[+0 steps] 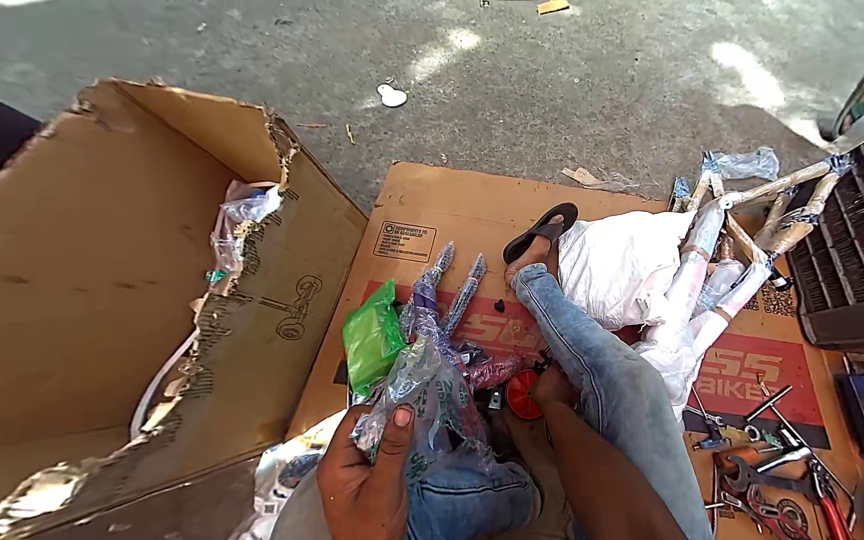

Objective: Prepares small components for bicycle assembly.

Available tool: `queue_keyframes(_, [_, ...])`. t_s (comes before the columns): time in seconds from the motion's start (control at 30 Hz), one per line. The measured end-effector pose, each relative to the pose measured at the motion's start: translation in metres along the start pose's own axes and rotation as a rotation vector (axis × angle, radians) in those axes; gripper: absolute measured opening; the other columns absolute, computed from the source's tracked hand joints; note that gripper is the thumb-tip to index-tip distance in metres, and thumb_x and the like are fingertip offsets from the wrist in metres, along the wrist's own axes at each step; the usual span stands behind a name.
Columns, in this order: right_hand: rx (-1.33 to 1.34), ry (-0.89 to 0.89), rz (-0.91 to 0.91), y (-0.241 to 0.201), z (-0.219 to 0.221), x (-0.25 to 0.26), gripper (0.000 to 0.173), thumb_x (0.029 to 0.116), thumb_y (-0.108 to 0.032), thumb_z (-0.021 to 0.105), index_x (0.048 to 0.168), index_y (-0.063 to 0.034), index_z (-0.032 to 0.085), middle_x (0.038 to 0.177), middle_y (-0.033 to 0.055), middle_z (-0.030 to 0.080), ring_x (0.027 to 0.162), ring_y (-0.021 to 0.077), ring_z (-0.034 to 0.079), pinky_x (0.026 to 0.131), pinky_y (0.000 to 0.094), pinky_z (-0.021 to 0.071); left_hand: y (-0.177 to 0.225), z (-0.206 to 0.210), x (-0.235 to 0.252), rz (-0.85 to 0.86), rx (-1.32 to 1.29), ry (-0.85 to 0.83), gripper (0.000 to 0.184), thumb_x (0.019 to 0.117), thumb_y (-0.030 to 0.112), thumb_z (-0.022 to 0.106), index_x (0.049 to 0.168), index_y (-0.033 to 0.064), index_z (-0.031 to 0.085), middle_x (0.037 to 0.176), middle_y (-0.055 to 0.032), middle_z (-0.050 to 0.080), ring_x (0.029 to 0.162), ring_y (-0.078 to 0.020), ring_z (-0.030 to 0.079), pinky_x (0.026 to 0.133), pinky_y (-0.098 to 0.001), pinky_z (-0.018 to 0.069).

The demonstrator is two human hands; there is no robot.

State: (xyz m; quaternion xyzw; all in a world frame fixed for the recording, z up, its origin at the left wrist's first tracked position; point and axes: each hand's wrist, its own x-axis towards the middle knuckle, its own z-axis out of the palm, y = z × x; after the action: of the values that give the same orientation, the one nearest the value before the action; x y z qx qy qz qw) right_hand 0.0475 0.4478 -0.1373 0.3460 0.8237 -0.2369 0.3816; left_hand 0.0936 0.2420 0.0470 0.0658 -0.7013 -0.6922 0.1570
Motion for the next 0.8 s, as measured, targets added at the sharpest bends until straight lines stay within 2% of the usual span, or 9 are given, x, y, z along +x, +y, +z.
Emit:
queue_keyframes(0.07, [0.074, 0.152, -0.030, -0.005, 0.011, 0.016, 0.059, 0.0916, -0.036, 0.065, 0.140, -0.0041, 0.054, 0.129, 0.0162, 0.067, 0.120, 0.0305, 0.066, 0.099, 0.0514, 0.0525, 0.001, 0.001, 0.001, -0.018, -0.015, -0.021, 0.003, 0.0985, 0.014, 0.062, 0.100, 0.0112, 0.061, 0.076, 0.0102, 0.065, 0.065, -0.0003, 0.062, 0.063, -0.0166, 0.0551])
queue_keyframes(0.13, [0.251, 0.202, -0.166, -0.011, 0.006, 0.000, 0.061, 0.0910, -0.033, 0.070, 0.142, -0.0049, 0.052, 0.129, 0.0186, 0.064, 0.117, 0.0324, 0.065, 0.098, 0.0527, 0.0526, 0.003, 0.001, 0.000, -0.042, -0.020, -0.049, 0.009, 0.0990, 0.014, 0.060, 0.106, 0.0087, 0.059, 0.084, 0.0085, 0.066, 0.074, -0.0013, 0.065, 0.070, -0.0183, 0.0575])
queue_keyframes(0.27, [0.690, 0.252, -0.865, -0.013, -0.010, -0.073, 0.021, 0.0908, -0.012, 0.063, 0.109, -0.0040, 0.069, 0.096, 0.0085, 0.070, 0.080, 0.0161, 0.070, 0.072, 0.0359, 0.0607, 0.000, 0.003, -0.002, -0.038, -0.075, -0.113, 0.016, 0.0980, 0.015, 0.062, 0.111, 0.0084, 0.058, 0.094, 0.0048, 0.068, 0.084, -0.0046, 0.067, 0.079, -0.0204, 0.0580])
queue_keyframes(0.37, [0.738, 0.060, -1.283, -0.002, -0.009, -0.129, 0.020, 0.0944, -0.007, 0.058, 0.104, -0.0001, 0.074, 0.097, 0.0104, 0.072, 0.086, 0.0152, 0.070, 0.077, 0.0340, 0.0612, -0.001, 0.007, -0.006, -0.003, -0.085, -0.210, 0.024, 0.0967, 0.021, 0.067, 0.115, 0.0085, 0.059, 0.099, 0.0038, 0.068, 0.089, -0.0065, 0.067, 0.082, -0.0222, 0.0580])
queue_keyframes(0.53, [0.396, -0.044, -0.892, 0.005, 0.007, -0.143, 0.045, 0.0984, -0.020, 0.057, 0.138, 0.0011, 0.058, 0.127, 0.0194, 0.066, 0.118, 0.0292, 0.065, 0.102, 0.0489, 0.0521, 0.003, 0.017, -0.026, 0.005, -0.054, -0.440, 0.024, 0.0976, 0.022, 0.067, 0.114, 0.0059, 0.064, 0.103, 0.0007, 0.070, 0.093, -0.0080, 0.068, 0.084, -0.0254, 0.0587])
queue_keyframes(0.6, [0.145, 0.013, -0.694, -0.004, -0.002, -0.145, 0.054, 0.0934, -0.031, 0.064, 0.137, -0.0006, 0.058, 0.135, 0.0220, 0.061, 0.121, 0.0362, 0.062, 0.099, 0.0545, 0.0516, -0.002, 0.016, -0.030, 0.004, 0.033, -0.476, 0.023, 0.0974, 0.019, 0.065, 0.113, 0.0018, 0.064, 0.101, -0.0017, 0.069, 0.090, -0.0086, 0.067, 0.081, -0.0256, 0.0588])
queue_keyframes(0.67, [-0.083, 0.063, -0.562, -0.010, 0.000, -0.139, 0.071, 0.0894, -0.045, 0.067, 0.147, -0.0073, 0.050, 0.146, 0.0225, 0.051, 0.110, 0.0386, 0.067, 0.085, 0.0557, 0.0576, -0.003, 0.010, -0.030, -0.002, 0.073, -0.389, 0.019, 0.0967, 0.017, 0.064, 0.109, 0.0025, 0.065, 0.093, 0.0003, 0.068, 0.080, -0.0068, 0.066, 0.072, -0.0230, 0.0578])
queue_keyframes(0.73, [-0.168, 0.100, -0.501, -0.014, 0.002, -0.131, 0.075, 0.0879, -0.052, 0.065, 0.147, -0.0089, 0.048, 0.142, 0.0211, 0.055, 0.099, 0.0375, 0.071, 0.079, 0.0561, 0.0584, -0.007, 0.006, -0.021, -0.010, 0.114, -0.291, 0.015, 0.0943, 0.012, 0.063, 0.105, 0.0019, 0.065, 0.089, 0.0005, 0.068, 0.077, -0.0065, 0.065, 0.069, -0.0217, 0.0565])
queue_keyframes(0.8, [-0.194, 0.083, -0.469, -0.011, 0.002, -0.124, 0.067, 0.0847, -0.055, 0.065, 0.134, -0.0096, 0.060, 0.120, 0.0167, 0.070, 0.100, 0.0366, 0.071, 0.080, 0.0598, 0.0560, -0.011, 0.008, -0.016, -0.010, 0.189, -0.219, 0.016, 0.0928, 0.012, 0.063, 0.104, 0.0017, 0.066, 0.088, -0.0002, 0.068, 0.078, -0.0062, 0.066, 0.071, -0.0201, 0.0566])
